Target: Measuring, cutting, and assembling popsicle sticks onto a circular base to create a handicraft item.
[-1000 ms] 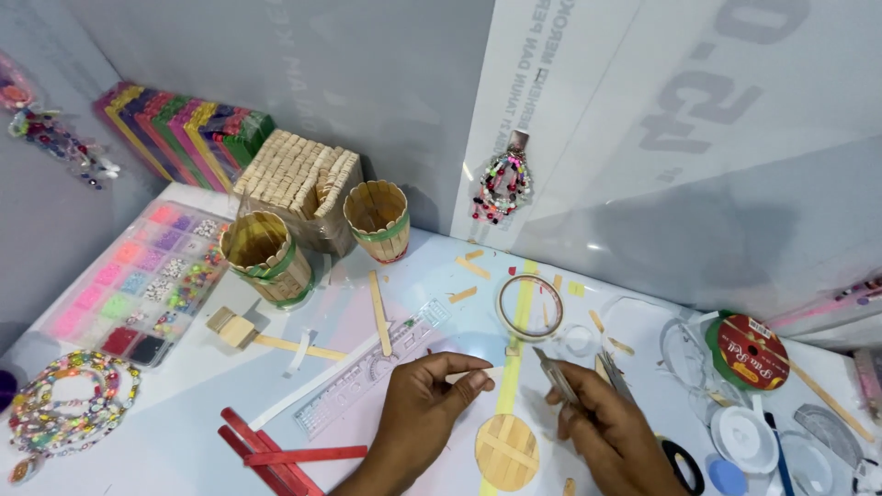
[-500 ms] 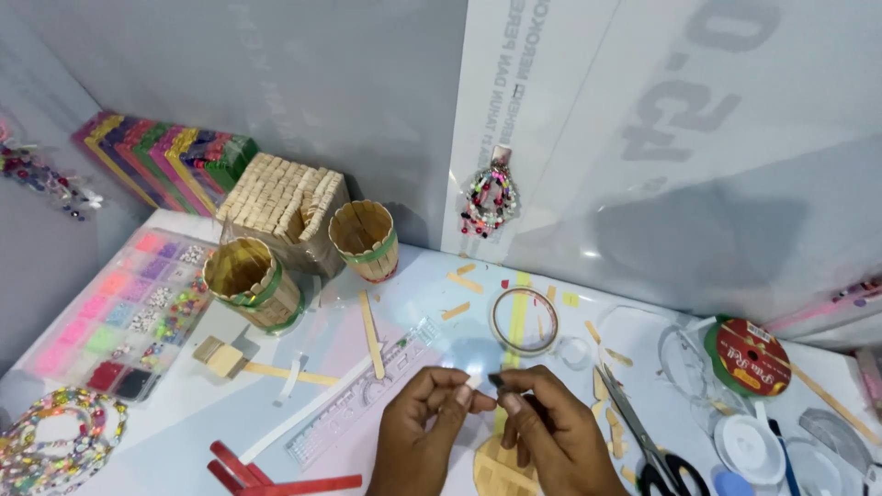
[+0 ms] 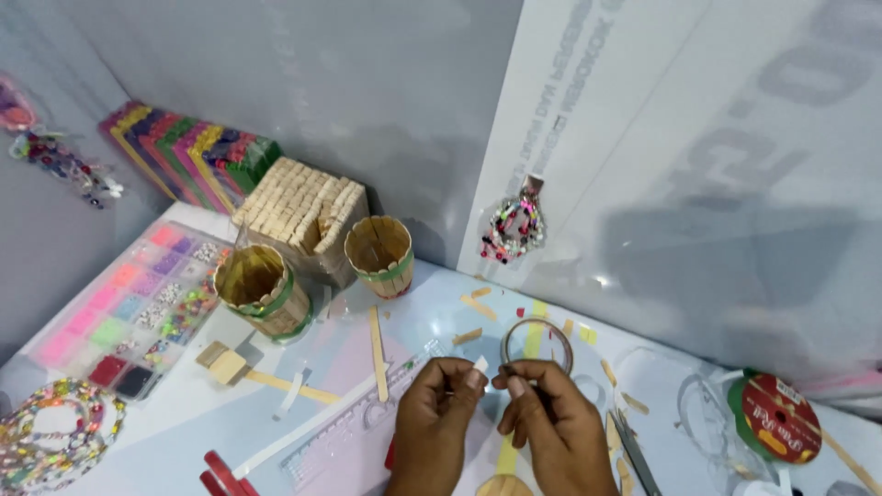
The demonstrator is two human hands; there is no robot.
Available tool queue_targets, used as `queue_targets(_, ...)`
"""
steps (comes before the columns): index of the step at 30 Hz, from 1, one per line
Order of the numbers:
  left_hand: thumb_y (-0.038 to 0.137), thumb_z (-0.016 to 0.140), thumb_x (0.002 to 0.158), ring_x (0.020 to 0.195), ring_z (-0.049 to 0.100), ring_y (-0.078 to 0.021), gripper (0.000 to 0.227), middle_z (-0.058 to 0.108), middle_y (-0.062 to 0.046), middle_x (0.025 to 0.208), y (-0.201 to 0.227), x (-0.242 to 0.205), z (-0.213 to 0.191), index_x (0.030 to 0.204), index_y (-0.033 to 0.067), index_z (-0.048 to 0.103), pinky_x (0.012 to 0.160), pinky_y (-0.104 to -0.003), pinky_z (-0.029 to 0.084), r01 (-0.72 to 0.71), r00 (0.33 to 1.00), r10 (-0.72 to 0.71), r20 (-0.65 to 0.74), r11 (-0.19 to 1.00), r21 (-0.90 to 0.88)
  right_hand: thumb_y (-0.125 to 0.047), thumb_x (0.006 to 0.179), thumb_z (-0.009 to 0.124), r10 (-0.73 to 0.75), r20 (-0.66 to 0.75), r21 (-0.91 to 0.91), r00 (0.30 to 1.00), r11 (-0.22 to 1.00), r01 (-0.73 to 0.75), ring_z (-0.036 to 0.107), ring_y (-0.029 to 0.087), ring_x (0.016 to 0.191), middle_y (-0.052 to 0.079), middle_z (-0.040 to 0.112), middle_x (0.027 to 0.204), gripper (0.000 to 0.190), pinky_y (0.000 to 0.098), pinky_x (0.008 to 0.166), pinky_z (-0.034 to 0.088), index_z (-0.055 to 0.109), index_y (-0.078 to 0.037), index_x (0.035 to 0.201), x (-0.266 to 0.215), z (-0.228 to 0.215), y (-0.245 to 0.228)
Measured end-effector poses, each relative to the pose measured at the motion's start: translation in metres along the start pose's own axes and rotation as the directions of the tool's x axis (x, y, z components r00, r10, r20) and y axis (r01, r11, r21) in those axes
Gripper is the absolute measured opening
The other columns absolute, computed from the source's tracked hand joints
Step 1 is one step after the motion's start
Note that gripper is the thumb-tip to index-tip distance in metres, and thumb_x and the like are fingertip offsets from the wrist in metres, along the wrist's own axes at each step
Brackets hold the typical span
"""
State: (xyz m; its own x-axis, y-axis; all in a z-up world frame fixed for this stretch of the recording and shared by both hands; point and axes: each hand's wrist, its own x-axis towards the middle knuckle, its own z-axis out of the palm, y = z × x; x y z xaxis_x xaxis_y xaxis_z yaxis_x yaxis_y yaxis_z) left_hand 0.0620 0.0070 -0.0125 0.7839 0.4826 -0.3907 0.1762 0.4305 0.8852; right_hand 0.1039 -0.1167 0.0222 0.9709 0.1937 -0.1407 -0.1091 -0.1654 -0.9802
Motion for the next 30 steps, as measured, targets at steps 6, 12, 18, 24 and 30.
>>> queue_targets(6,0.018,0.076,0.087,0.078,0.071,-0.0143,0.011,0.08,-0.005,0.079,-0.007,-0.009,0.002,0.087,0.0076,0.076,0.076,-0.029,0.058,-0.137,0.99,0.136,0.02,0.99,0.045,-0.02,0.09,0.068,-0.089,-0.02,-0.206,0.996,0.975,0.083,0.068,0.013,0.054,0.006,0.079,0.062,0.021,0.0285,0.052,0.056,0.083,-0.008,0.101,-0.004,-0.003,0.006)
queue_targets(12,0.02,0.075,0.086,0.071,0.063,-0.0144,0.013,0.068,-0.001,0.073,0.007,-0.013,-0.011,0.079,0.009,0.075,0.069,-0.029,0.051,-0.442,0.897,0.439,0.059,0.883,0.156,-0.018,0.089,0.071,-0.05,-0.02,-0.159,0.999,0.986,0.047,0.065,0.016,0.052,0.009,0.07,0.054,0.02,0.0287,0.054,0.053,0.084,-0.005,0.096,-0.012,0.006,0.003)
queue_targets(18,0.018,0.075,0.088,0.072,0.064,-0.0146,0.011,0.067,-0.001,0.075,0.005,-0.016,-0.014,0.083,0.0076,0.074,0.068,-0.03,0.053,-0.456,0.89,0.448,0.086,0.884,0.108,-0.018,0.091,0.069,-0.021,0.015,-0.078,1.0,0.997,0.022,0.062,0.018,0.053,0.011,0.068,0.056,0.022,0.0311,0.052,0.049,0.084,-0.004,0.1,-0.018,0.005,-0.001)
queue_targets(24,0.015,0.074,0.088,0.074,0.065,-0.0143,0.009,0.069,-0.001,0.076,0.005,-0.017,-0.015,0.084,0.0079,0.074,0.07,-0.03,0.055,-0.449,0.891,0.442,0.109,0.891,0.062,-0.016,0.093,0.067,-0.014,-0.007,-0.06,1.0,0.998,0.013,0.063,0.018,0.053,0.005,0.08,0.078,0.024,0.0315,0.049,0.047,0.083,-0.003,0.104,-0.019,0.008,-0.003)
queue_targets(30,0.018,0.074,0.088,0.071,0.064,-0.0131,0.01,0.069,0.0,0.075,0.006,-0.017,-0.016,0.081,0.0101,0.073,0.069,-0.029,0.054,-0.494,0.868,0.483,0.111,0.861,0.118,-0.016,0.093,0.068,-0.013,-0.002,-0.08,1.0,0.997,0.013,0.059,0.018,0.051,0.01,0.061,0.051,0.024,0.0311,0.052,0.046,0.084,-0.003,0.104,-0.02,0.008,-0.001)
